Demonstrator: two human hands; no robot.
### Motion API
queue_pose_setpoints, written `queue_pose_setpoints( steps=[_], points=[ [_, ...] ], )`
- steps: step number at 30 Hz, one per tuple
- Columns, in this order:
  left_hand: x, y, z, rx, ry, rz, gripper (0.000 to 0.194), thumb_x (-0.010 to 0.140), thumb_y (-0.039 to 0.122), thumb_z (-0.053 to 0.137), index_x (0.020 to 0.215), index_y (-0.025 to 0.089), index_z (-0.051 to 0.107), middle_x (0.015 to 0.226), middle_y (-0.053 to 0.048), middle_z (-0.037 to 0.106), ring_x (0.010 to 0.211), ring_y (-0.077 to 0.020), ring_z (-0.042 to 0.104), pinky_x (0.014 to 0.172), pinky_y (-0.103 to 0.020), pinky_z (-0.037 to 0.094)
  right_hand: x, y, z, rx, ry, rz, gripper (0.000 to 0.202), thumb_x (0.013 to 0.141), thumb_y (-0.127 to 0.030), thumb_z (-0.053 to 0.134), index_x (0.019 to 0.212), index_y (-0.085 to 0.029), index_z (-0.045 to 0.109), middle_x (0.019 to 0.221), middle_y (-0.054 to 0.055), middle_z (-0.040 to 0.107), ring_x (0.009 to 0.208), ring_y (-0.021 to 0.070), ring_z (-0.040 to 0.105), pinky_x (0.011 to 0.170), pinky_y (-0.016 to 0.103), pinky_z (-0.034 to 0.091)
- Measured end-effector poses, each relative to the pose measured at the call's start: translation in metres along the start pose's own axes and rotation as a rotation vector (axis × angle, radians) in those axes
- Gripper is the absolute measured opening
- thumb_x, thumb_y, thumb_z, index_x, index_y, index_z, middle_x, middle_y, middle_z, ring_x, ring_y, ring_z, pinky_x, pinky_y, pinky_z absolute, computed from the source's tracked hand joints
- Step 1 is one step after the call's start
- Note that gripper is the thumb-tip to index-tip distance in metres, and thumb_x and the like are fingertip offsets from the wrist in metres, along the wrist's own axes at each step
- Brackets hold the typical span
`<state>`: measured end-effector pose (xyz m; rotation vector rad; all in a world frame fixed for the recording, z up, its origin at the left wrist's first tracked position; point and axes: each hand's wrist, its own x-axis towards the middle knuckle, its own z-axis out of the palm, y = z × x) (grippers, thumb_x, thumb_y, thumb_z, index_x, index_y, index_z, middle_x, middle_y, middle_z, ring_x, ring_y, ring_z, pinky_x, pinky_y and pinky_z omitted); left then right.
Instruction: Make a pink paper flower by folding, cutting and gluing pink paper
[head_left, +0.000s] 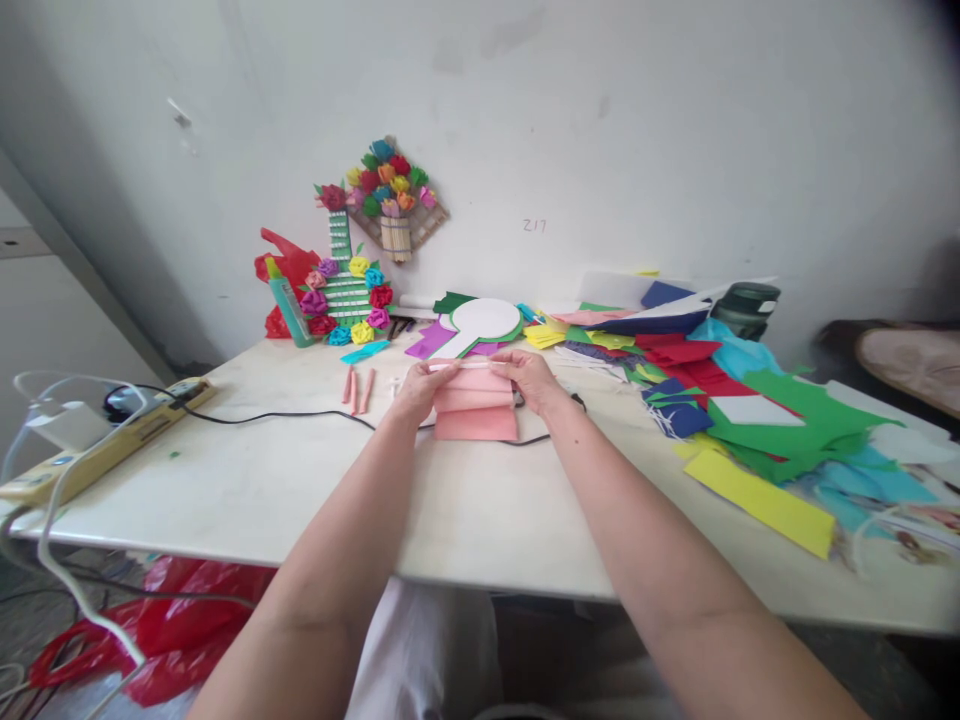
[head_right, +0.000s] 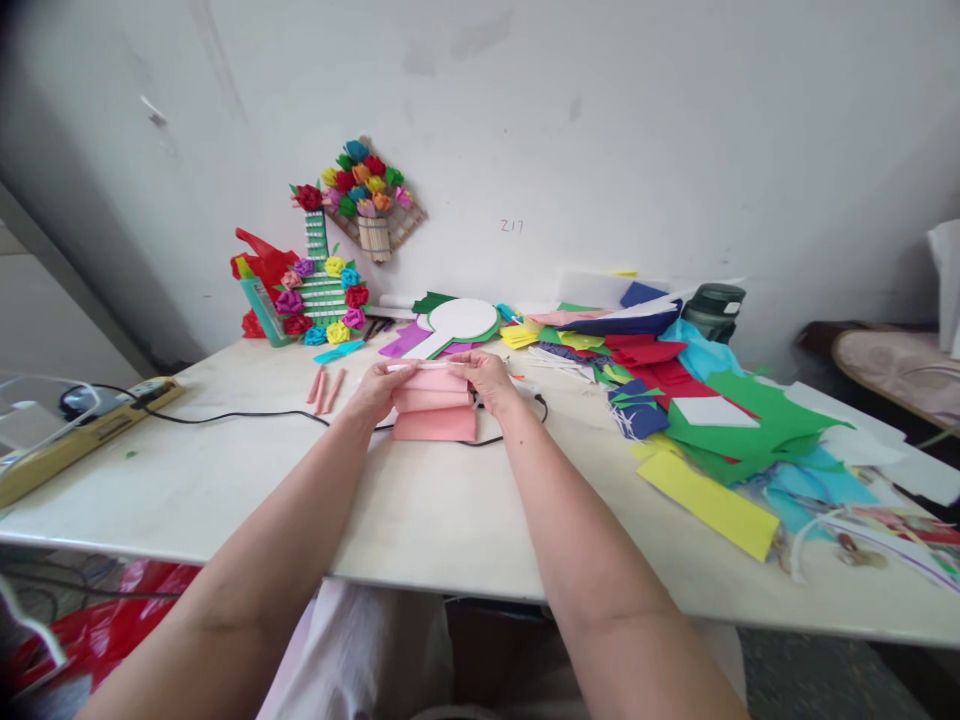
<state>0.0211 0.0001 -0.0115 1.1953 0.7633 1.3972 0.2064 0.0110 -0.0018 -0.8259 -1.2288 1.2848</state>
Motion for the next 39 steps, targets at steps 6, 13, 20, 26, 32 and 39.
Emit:
queue_pose_setpoints(
  steps=[6, 13, 20, 26, 32, 39],
  points=[
    [0.000, 0.001, -0.001, -0.020, 0.009, 0.001, 0.031, 0.053, 0.031, 0.078, 0.077, 0.013, 0.071, 0.067, -0.005, 0.067, 0.061, -0.0155, 0.061, 0.060, -0.026, 0.045, -0.001, -0.001, 0.002, 0.012, -0.041, 0.017, 0.036, 0.045, -0.020, 0.077, 0.080, -0.018, 0.066, 0.061, -0.004, 0.061, 0.053, 0.0084, 0.050, 0.051, 0.022, 0.039],
    [-0.001, 0.004, 0.000, -0.031, 0.031, 0.006, 0.031, 0.051, 0.031, 0.079, 0.075, 0.013, 0.070, 0.065, -0.004, 0.067, 0.060, -0.0150, 0.060, 0.060, -0.025, 0.045, -0.001, 0.004, 0.003, -0.047, -0.056, 0.014, 0.034, 0.051, -0.027, 0.074, 0.084, -0.020, 0.066, 0.063, -0.002, 0.062, 0.060, 0.0127, 0.054, 0.053, 0.024, 0.040],
    [-0.001, 0.003, 0.000, -0.023, 0.036, 0.007, 0.030, 0.051, 0.030, 0.079, 0.074, 0.012, 0.070, 0.064, -0.004, 0.066, 0.058, -0.0140, 0.059, 0.058, -0.025, 0.043, -0.001, 0.006, 0.006, -0.053, 0.010, -0.005, 0.029, 0.052, -0.035, 0.074, 0.075, -0.019, 0.066, 0.058, -0.002, 0.060, 0.060, 0.0145, 0.055, 0.053, 0.025, 0.041],
    [0.001, 0.001, 0.001, -0.035, 0.087, 0.019, 0.030, 0.050, 0.030, 0.079, 0.070, 0.012, 0.068, 0.060, -0.003, 0.063, 0.054, -0.0127, 0.057, 0.055, -0.024, 0.042, -0.002, 0.005, 0.010, -0.056, 0.052, -0.026, 0.027, 0.050, -0.035, 0.074, 0.070, -0.019, 0.065, 0.058, -0.002, 0.059, 0.059, 0.0141, 0.054, 0.053, 0.026, 0.040],
    [0.002, -0.001, 0.000, -0.040, 0.088, 0.031, 0.027, 0.051, 0.031, 0.079, 0.066, 0.013, 0.066, 0.058, -0.002, 0.062, 0.053, -0.0117, 0.056, 0.055, -0.024, 0.041, -0.003, 0.004, 0.012, -0.032, 0.078, -0.026, 0.026, 0.050, -0.036, 0.074, 0.068, -0.019, 0.065, 0.056, -0.002, 0.058, 0.058, 0.0140, 0.053, 0.054, 0.026, 0.040],
    [0.001, 0.000, 0.001, -0.048, 0.088, 0.030, 0.029, 0.050, 0.033, 0.079, 0.066, 0.013, 0.065, 0.062, -0.002, 0.064, 0.056, -0.0129, 0.058, 0.057, -0.024, 0.043, -0.003, 0.004, 0.014, 0.013, 0.087, -0.039, 0.029, 0.047, -0.036, 0.075, 0.067, -0.018, 0.064, 0.058, -0.003, 0.059, 0.057, 0.0110, 0.050, 0.057, 0.025, 0.039]
  ],
)
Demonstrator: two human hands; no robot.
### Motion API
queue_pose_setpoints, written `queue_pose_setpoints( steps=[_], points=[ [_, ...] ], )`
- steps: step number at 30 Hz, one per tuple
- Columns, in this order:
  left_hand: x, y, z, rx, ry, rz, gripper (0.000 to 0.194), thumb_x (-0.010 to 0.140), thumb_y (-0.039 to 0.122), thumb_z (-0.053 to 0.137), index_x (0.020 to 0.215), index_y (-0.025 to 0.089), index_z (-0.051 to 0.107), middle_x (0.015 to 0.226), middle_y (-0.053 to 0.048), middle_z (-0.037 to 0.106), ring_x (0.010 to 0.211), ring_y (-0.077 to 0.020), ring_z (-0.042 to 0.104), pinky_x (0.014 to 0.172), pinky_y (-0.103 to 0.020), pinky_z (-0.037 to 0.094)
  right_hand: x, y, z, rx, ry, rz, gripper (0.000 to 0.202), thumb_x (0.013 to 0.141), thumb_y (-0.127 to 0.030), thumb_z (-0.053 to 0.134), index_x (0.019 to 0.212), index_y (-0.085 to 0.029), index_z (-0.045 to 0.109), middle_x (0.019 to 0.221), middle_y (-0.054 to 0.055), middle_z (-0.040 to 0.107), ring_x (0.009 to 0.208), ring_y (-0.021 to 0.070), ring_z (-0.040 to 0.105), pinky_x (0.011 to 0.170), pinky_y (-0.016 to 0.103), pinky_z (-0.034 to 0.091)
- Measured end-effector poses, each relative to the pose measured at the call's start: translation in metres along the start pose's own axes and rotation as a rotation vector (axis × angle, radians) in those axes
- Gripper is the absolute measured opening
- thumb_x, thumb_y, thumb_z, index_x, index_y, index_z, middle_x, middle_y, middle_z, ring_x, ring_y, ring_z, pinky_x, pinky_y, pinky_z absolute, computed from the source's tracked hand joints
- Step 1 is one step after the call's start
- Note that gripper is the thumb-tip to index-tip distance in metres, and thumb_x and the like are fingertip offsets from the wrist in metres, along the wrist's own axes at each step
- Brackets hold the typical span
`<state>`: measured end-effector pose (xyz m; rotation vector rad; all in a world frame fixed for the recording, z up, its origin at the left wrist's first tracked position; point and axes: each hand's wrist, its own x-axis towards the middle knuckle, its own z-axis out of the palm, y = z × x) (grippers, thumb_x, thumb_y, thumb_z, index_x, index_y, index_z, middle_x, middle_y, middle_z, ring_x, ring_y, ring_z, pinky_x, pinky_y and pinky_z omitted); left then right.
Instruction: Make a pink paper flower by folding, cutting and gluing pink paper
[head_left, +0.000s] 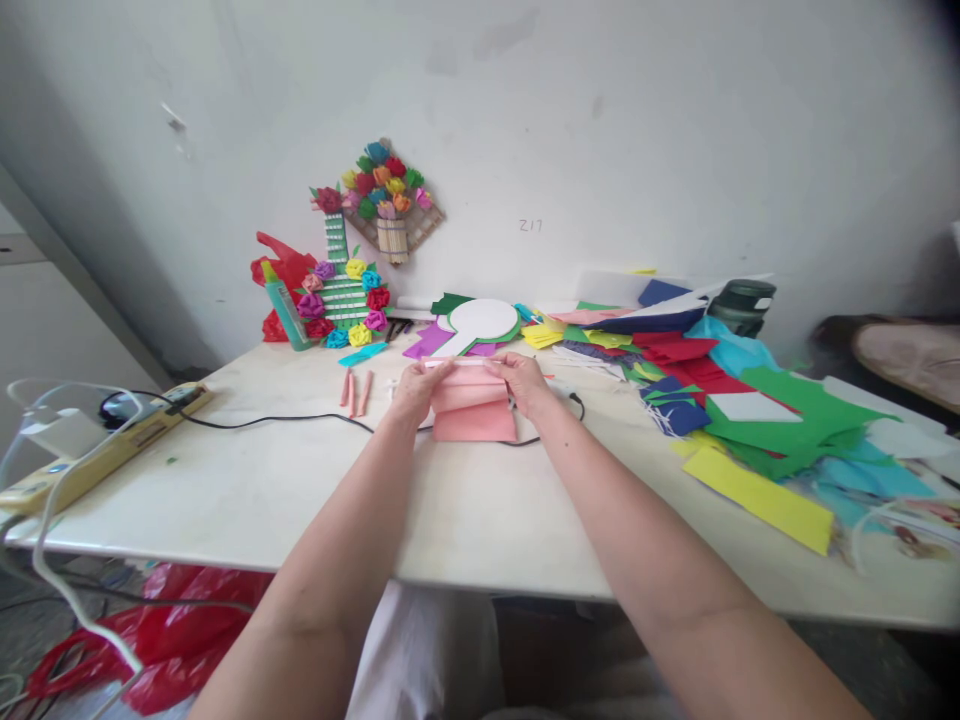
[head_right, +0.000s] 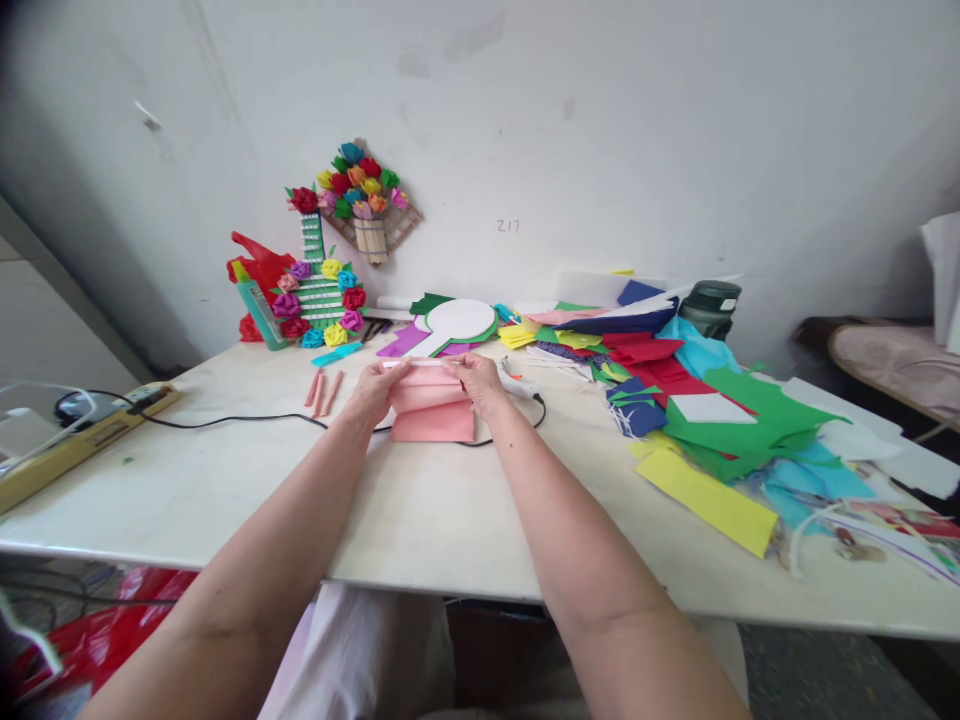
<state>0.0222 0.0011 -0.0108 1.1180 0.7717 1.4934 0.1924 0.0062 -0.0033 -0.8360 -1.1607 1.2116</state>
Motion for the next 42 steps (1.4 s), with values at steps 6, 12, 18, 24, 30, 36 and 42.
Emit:
queue_pose_setpoints(
  steps=[6, 12, 18, 24, 30, 36, 42],
  points=[
    [0.0001, -0.0003, 0.0008, -0.008, -0.002, 0.016, 0.029, 0.052, 0.033, 0.078, 0.070, 0.013, 0.067, 0.064, -0.003, 0.065, 0.059, -0.0141, 0.059, 0.060, -0.025, 0.045, 0.0003, -0.0001, 0.0011, 0.024, 0.021, -0.010, 0.025, 0.048, -0.033, 0.074, 0.066, -0.017, 0.065, 0.064, -0.002, 0.061, 0.063, 0.0115, 0.053, 0.065, 0.025, 0.040],
    [-0.0016, 0.0020, 0.0027, 0.003, -0.011, 0.021, 0.034, 0.051, 0.033, 0.079, 0.077, 0.013, 0.069, 0.068, -0.005, 0.067, 0.064, -0.0163, 0.061, 0.063, -0.026, 0.046, 0.0011, 0.0011, 0.0017, 0.018, 0.033, -0.013, 0.025, 0.048, -0.033, 0.073, 0.065, -0.017, 0.064, 0.063, -0.001, 0.062, 0.065, 0.0128, 0.054, 0.066, 0.026, 0.040],
    [-0.0006, 0.0011, 0.0023, -0.013, -0.005, 0.036, 0.032, 0.052, 0.032, 0.078, 0.076, 0.013, 0.069, 0.070, -0.004, 0.067, 0.064, -0.0150, 0.060, 0.064, -0.026, 0.045, -0.0013, -0.0005, 0.0033, 0.050, 0.035, 0.015, 0.027, 0.047, -0.034, 0.074, 0.066, -0.017, 0.065, 0.063, -0.002, 0.061, 0.064, 0.0129, 0.054, 0.064, 0.026, 0.040],
    [-0.0018, 0.0017, 0.0020, -0.007, -0.005, 0.031, 0.029, 0.053, 0.032, 0.078, 0.073, 0.014, 0.068, 0.067, -0.003, 0.066, 0.062, -0.0145, 0.059, 0.061, -0.025, 0.044, -0.0016, -0.0011, 0.0039, 0.054, 0.044, 0.001, 0.026, 0.046, -0.031, 0.075, 0.065, -0.017, 0.065, 0.063, -0.002, 0.061, 0.063, 0.0115, 0.053, 0.065, 0.025, 0.040],
    [-0.0006, 0.0007, -0.0009, -0.018, 0.007, 0.013, 0.027, 0.053, 0.033, 0.078, 0.065, 0.013, 0.064, 0.061, -0.001, 0.062, 0.056, -0.0116, 0.056, 0.055, -0.023, 0.042, -0.0017, -0.0017, 0.0043, 0.058, 0.056, -0.033, 0.024, 0.047, -0.031, 0.075, 0.064, -0.017, 0.065, 0.061, -0.003, 0.060, 0.061, 0.0104, 0.051, 0.066, 0.025, 0.040],
    [0.0002, 0.0000, -0.0025, -0.022, -0.050, 0.033, 0.026, 0.059, 0.034, 0.074, 0.067, 0.013, 0.062, 0.059, -0.001, 0.059, 0.054, -0.0106, 0.053, 0.054, -0.022, 0.041, -0.0014, -0.0013, 0.0047, 0.039, 0.067, -0.046, 0.025, 0.047, -0.031, 0.075, 0.064, -0.016, 0.064, 0.061, -0.003, 0.060, 0.061, 0.0103, 0.051, 0.066, 0.025, 0.040],
    [-0.0009, 0.0024, -0.0004, 0.030, -0.024, 0.053, 0.029, 0.059, 0.039, 0.073, 0.063, 0.013, 0.060, 0.055, 0.000, 0.057, 0.053, -0.0119, 0.053, 0.052, -0.023, 0.038, -0.0004, 0.0013, 0.0043, -0.007, 0.075, -0.089, 0.025, 0.050, -0.033, 0.073, 0.066, -0.015, 0.065, 0.060, -0.002, 0.060, 0.059, 0.0101, 0.050, 0.063, 0.025, 0.039]
  ],
)
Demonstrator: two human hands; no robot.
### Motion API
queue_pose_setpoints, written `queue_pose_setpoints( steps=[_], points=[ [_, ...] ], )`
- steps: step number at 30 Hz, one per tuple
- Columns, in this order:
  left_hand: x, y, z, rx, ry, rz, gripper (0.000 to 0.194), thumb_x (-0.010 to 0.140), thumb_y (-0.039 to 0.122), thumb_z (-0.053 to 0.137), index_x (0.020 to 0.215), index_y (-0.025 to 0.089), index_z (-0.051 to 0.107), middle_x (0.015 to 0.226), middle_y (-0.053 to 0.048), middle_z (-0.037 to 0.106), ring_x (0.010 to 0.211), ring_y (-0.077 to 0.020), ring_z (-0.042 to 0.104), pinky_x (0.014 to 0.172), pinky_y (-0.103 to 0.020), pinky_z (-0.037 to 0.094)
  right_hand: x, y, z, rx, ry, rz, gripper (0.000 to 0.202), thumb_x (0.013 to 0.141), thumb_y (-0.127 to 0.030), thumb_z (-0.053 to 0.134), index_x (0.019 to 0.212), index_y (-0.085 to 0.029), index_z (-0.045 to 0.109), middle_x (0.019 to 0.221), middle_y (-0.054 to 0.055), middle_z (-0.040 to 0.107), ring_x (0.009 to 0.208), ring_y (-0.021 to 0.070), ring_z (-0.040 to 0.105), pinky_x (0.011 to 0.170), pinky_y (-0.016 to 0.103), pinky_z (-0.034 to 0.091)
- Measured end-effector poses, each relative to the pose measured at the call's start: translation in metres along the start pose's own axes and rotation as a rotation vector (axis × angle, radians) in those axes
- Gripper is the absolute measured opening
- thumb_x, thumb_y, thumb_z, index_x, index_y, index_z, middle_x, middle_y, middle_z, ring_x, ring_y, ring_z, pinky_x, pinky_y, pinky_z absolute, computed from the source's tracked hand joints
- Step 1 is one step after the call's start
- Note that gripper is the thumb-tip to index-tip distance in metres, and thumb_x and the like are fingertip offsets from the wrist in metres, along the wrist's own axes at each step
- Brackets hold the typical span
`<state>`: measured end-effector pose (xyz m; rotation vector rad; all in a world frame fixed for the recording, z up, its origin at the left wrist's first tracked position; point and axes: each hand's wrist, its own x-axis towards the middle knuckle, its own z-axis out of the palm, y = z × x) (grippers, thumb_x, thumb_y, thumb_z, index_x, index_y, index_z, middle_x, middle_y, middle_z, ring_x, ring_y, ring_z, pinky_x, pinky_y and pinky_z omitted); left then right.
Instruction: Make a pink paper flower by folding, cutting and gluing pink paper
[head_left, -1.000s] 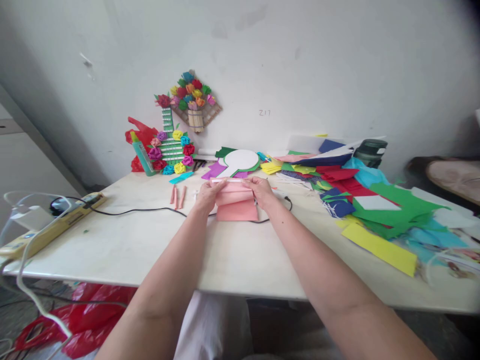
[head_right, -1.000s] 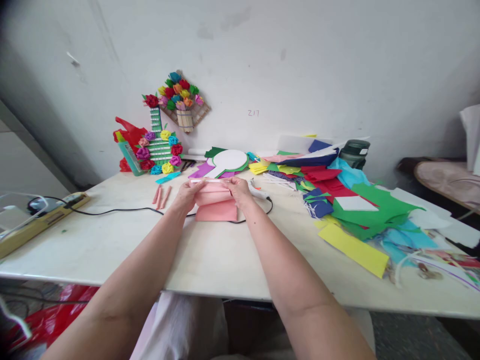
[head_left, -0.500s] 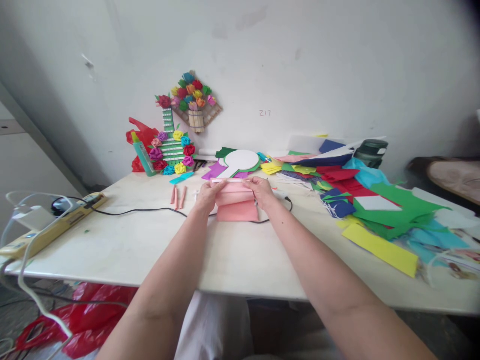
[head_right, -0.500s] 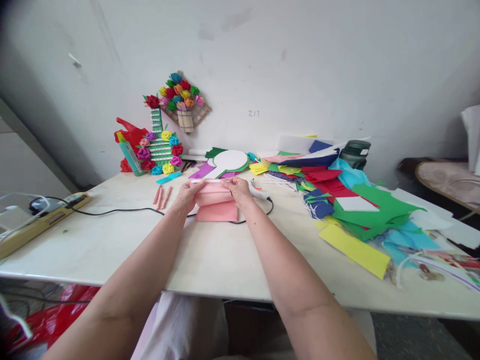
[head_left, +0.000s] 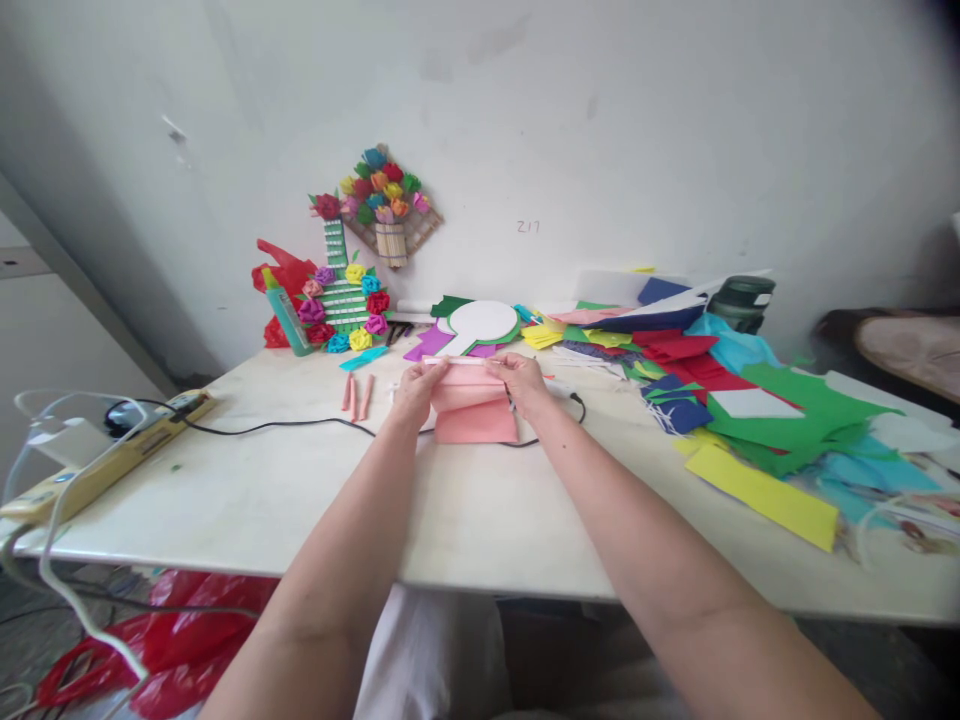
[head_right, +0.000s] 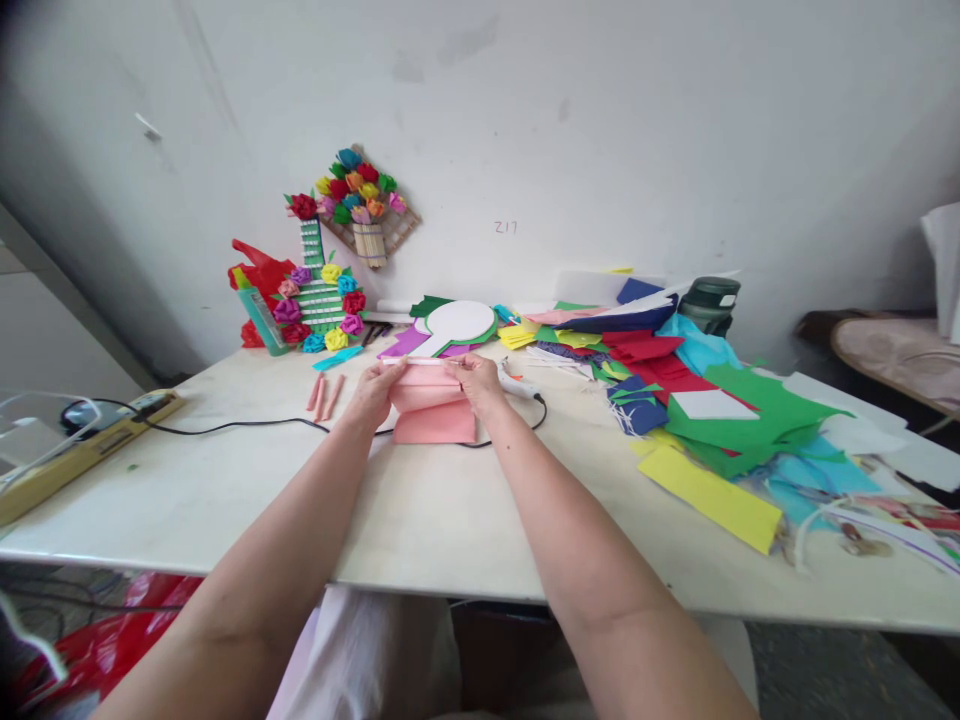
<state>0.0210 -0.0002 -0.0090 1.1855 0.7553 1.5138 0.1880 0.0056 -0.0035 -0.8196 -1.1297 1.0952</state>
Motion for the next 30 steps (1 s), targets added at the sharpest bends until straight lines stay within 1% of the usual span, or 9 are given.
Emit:
queue_pose_setpoints(
  steps=[3, 7, 12, 16, 23, 26, 30],
  points=[
    [0.0005, 0.0006, -0.0002, 0.021, 0.019, -0.001, 0.030, 0.059, 0.040, 0.073, 0.063, 0.013, 0.060, 0.052, 0.000, 0.054, 0.052, -0.0125, 0.052, 0.050, -0.023, 0.037, -0.0004, -0.0009, 0.0001, -0.003, 0.003, -0.012, 0.024, 0.050, -0.032, 0.073, 0.066, -0.015, 0.065, 0.060, -0.002, 0.060, 0.059, 0.0101, 0.050, 0.063, 0.025, 0.039],
    [0.0011, 0.0012, -0.0012, 0.033, -0.004, -0.012, 0.031, 0.060, 0.042, 0.071, 0.062, 0.013, 0.059, 0.053, 0.000, 0.054, 0.049, -0.0107, 0.049, 0.049, -0.022, 0.036, -0.0001, -0.0020, 0.0005, 0.015, 0.004, -0.018, 0.023, 0.049, -0.030, 0.074, 0.065, -0.015, 0.065, 0.059, -0.002, 0.060, 0.059, 0.0100, 0.051, 0.063, 0.024, 0.040],
    [0.0044, -0.0010, -0.0047, 0.027, -0.005, 0.003, 0.032, 0.061, 0.042, 0.070, 0.060, 0.013, 0.057, 0.051, 0.000, 0.052, 0.048, -0.0095, 0.046, 0.049, -0.022, 0.035, 0.0023, 0.0011, -0.0016, 0.034, -0.022, -0.011, 0.022, 0.049, -0.028, 0.074, 0.064, -0.016, 0.064, 0.059, -0.002, 0.060, 0.058, 0.0099, 0.051, 0.062, 0.024, 0.039],
    [0.0083, -0.0030, -0.0083, 0.043, 0.008, 0.003, 0.029, 0.063, 0.040, 0.070, 0.062, 0.013, 0.059, 0.049, 0.001, 0.050, 0.046, -0.0090, 0.045, 0.046, -0.021, 0.032, 0.0038, 0.0029, -0.0045, 0.022, -0.058, -0.011, 0.022, 0.049, -0.028, 0.074, 0.064, -0.016, 0.065, 0.058, -0.003, 0.060, 0.056, 0.0094, 0.050, 0.060, 0.024, 0.038],
    [0.0043, 0.0035, -0.0065, 0.052, -0.019, -0.008, 0.029, 0.062, 0.040, 0.070, 0.063, 0.013, 0.060, 0.055, 0.000, 0.056, 0.050, -0.0098, 0.048, 0.048, -0.021, 0.035, 0.0031, 0.0004, -0.0049, 0.011, -0.054, -0.017, 0.023, 0.048, -0.031, 0.074, 0.062, -0.016, 0.063, 0.058, -0.003, 0.059, 0.056, 0.0095, 0.049, 0.059, 0.024, 0.038],
    [0.0017, 0.0052, -0.0058, 0.057, -0.052, 0.001, 0.029, 0.062, 0.040, 0.070, 0.062, 0.013, 0.060, 0.054, 0.000, 0.055, 0.048, -0.0086, 0.047, 0.047, -0.021, 0.034, 0.0027, -0.0013, -0.0057, 0.008, -0.039, -0.014, 0.024, 0.048, -0.031, 0.074, 0.063, -0.016, 0.063, 0.059, -0.003, 0.058, 0.057, 0.0101, 0.049, 0.060, 0.024, 0.038],
    [0.0012, 0.0039, -0.0058, 0.071, -0.048, -0.016, 0.028, 0.059, 0.037, 0.073, 0.062, 0.013, 0.061, 0.053, 0.001, 0.055, 0.048, -0.0083, 0.047, 0.047, -0.021, 0.034, 0.0026, -0.0024, -0.0071, 0.031, -0.026, 0.014, 0.025, 0.048, -0.030, 0.074, 0.065, -0.016, 0.064, 0.060, -0.003, 0.058, 0.057, 0.0097, 0.049, 0.059, 0.024, 0.038]
  ],
)
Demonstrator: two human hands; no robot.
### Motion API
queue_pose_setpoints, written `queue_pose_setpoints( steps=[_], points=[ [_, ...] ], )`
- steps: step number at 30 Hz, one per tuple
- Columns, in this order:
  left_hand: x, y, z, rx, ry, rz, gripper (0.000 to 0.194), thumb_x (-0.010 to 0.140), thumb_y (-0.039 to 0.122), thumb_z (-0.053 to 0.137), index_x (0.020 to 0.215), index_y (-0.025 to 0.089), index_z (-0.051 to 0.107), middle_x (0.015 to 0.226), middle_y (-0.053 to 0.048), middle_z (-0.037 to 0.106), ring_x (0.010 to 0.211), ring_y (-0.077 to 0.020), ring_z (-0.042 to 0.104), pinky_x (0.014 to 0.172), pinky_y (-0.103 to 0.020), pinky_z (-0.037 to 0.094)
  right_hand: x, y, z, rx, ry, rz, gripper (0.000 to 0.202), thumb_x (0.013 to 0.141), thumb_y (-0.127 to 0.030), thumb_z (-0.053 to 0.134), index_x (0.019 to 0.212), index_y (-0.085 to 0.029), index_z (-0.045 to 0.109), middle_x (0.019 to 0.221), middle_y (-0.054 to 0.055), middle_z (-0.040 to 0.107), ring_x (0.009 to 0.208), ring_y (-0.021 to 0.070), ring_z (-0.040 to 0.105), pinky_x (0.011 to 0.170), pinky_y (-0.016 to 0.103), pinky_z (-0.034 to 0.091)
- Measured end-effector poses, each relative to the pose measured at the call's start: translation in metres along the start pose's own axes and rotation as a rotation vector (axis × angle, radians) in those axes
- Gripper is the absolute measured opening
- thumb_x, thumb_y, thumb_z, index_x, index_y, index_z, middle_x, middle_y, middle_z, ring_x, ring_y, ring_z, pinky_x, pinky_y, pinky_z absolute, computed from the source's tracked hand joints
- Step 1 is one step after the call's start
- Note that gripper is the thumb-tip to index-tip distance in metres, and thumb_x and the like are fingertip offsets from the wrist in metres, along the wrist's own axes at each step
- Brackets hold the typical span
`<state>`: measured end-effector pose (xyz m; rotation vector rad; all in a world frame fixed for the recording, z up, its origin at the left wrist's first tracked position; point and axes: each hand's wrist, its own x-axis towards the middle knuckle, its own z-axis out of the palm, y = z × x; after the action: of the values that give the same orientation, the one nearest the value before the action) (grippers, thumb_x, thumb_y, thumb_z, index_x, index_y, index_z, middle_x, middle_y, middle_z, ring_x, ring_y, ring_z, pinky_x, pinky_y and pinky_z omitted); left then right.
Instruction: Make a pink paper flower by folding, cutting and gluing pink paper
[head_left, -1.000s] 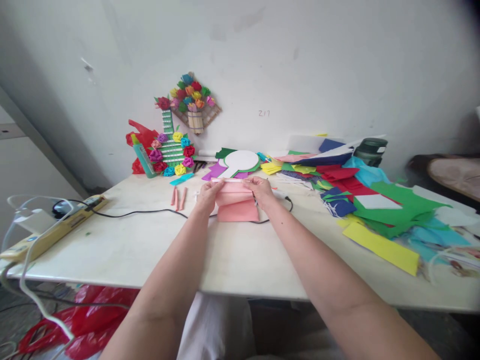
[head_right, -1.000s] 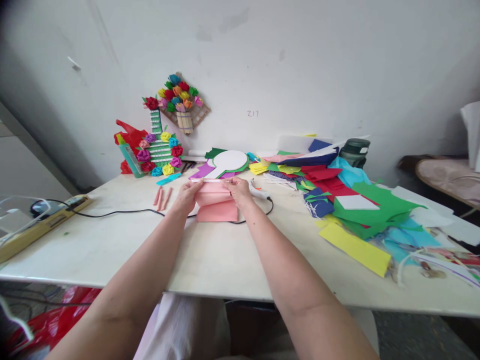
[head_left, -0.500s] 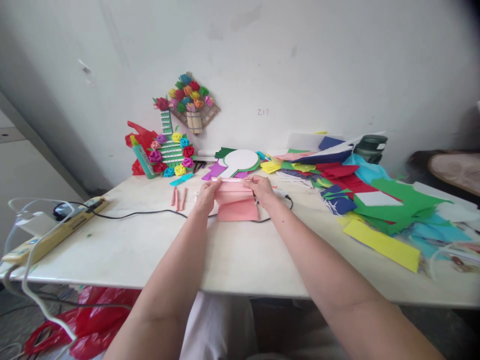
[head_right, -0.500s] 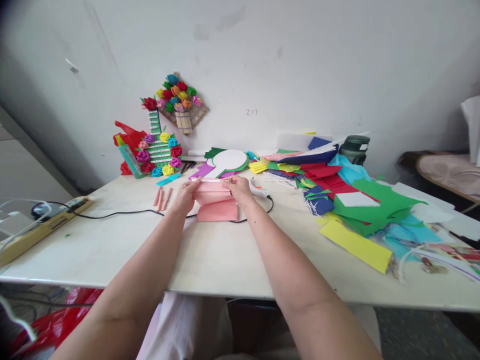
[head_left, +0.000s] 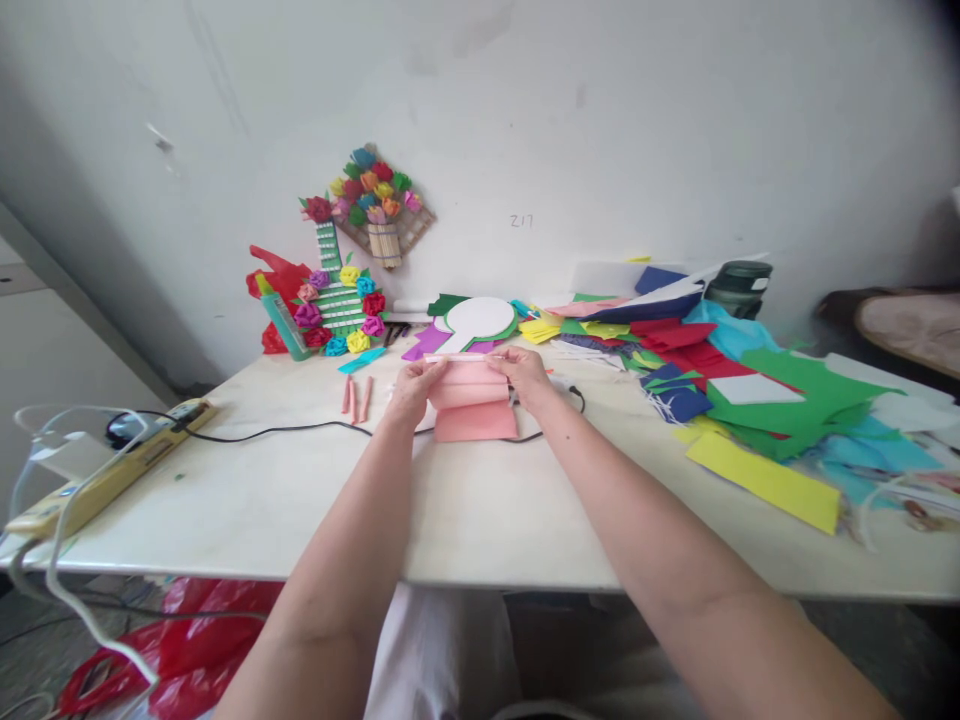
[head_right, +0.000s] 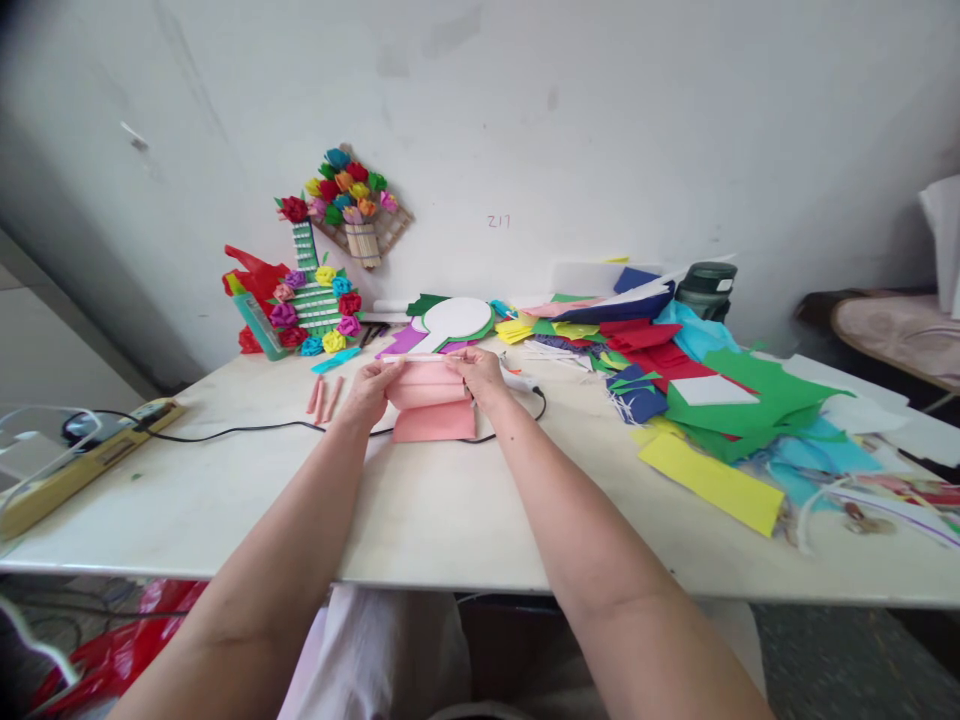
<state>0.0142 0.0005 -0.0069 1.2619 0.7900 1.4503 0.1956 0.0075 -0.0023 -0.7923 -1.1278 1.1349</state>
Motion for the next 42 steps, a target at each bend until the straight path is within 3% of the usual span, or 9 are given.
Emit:
queue_pose_setpoints(
  steps=[11, 19, 42],
  points=[
    [0.0009, -0.0011, 0.0028, -0.006, 0.022, 0.023, 0.029, 0.058, 0.038, 0.074, 0.062, 0.013, 0.060, 0.055, 0.000, 0.057, 0.049, -0.0092, 0.049, 0.049, -0.021, 0.037, 0.0002, -0.0002, 0.0007, -0.020, -0.004, 0.025, 0.029, 0.046, -0.034, 0.075, 0.065, -0.017, 0.062, 0.058, -0.003, 0.058, 0.056, 0.0106, 0.051, 0.058, 0.025, 0.041],
    [0.0038, -0.0043, -0.0001, 0.008, 0.064, 0.085, 0.033, 0.060, 0.037, 0.072, 0.051, 0.013, 0.051, 0.046, 0.004, 0.045, 0.042, -0.0049, 0.038, 0.044, -0.019, 0.028, 0.0016, -0.0006, -0.0035, -0.015, -0.015, 0.090, 0.027, 0.048, -0.030, 0.073, 0.069, -0.017, 0.062, 0.054, -0.005, 0.055, 0.049, 0.0098, 0.050, 0.050, 0.024, 0.042],
    [0.0032, -0.0023, 0.0008, 0.060, 0.135, 0.078, 0.032, 0.054, 0.040, 0.075, 0.056, 0.015, 0.055, 0.049, 0.001, 0.051, 0.048, -0.0102, 0.047, 0.046, -0.022, 0.033, 0.0045, 0.0020, -0.0062, -0.023, -0.020, 0.066, 0.024, 0.051, -0.031, 0.071, 0.069, -0.017, 0.064, 0.055, -0.003, 0.058, 0.047, 0.0093, 0.049, 0.047, 0.023, 0.040]
  ],
)
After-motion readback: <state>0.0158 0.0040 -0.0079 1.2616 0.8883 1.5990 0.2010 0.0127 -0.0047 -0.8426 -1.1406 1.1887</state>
